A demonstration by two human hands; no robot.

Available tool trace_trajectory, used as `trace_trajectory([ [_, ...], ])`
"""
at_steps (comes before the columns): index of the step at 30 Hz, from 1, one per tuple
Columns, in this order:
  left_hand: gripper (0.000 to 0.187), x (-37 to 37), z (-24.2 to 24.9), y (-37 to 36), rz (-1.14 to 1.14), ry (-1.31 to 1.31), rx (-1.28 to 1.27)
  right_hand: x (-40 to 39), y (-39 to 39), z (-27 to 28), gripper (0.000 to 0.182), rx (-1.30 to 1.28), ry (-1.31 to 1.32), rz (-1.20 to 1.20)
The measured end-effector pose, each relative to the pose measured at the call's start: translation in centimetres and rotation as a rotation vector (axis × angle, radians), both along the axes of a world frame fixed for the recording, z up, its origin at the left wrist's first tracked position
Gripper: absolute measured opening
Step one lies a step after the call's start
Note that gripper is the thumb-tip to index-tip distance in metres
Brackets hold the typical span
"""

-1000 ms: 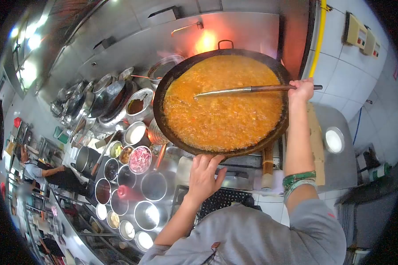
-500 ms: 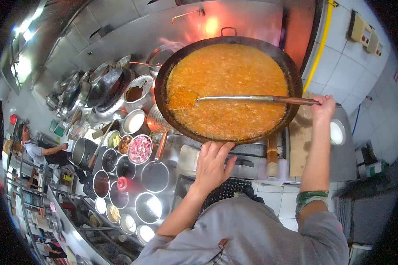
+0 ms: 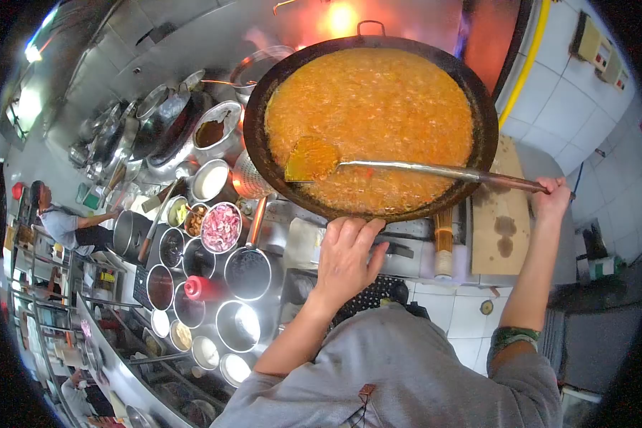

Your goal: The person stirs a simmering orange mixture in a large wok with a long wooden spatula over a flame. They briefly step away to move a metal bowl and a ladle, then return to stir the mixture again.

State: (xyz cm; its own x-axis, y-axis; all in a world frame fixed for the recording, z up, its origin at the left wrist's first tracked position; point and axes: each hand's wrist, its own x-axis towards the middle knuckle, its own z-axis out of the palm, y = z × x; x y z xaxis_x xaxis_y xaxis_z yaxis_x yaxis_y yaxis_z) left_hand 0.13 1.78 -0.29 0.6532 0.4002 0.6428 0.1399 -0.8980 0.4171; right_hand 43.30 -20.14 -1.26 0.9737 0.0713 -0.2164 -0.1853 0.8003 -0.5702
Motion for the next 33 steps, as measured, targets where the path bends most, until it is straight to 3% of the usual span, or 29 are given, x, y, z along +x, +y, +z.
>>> trace_trajectory([
  [9,0.041,0.4,-0.1,0.1,0.008,-0.009,0.010,0.3,-1.6,-0.5,0.029,0.062,0.032,0.037],
  [12,0.040,0.5,-0.2,0.1,0.014,-0.003,0.009,0.4,-1.4,-0.7,0.038,0.058,0.056,0.023],
  [33,0.040,0.7,-0.2,-0.1,0.044,0.043,0.005,3.6,-3.3,-5.3,0.037,0.237,-0.023,0.191],
])
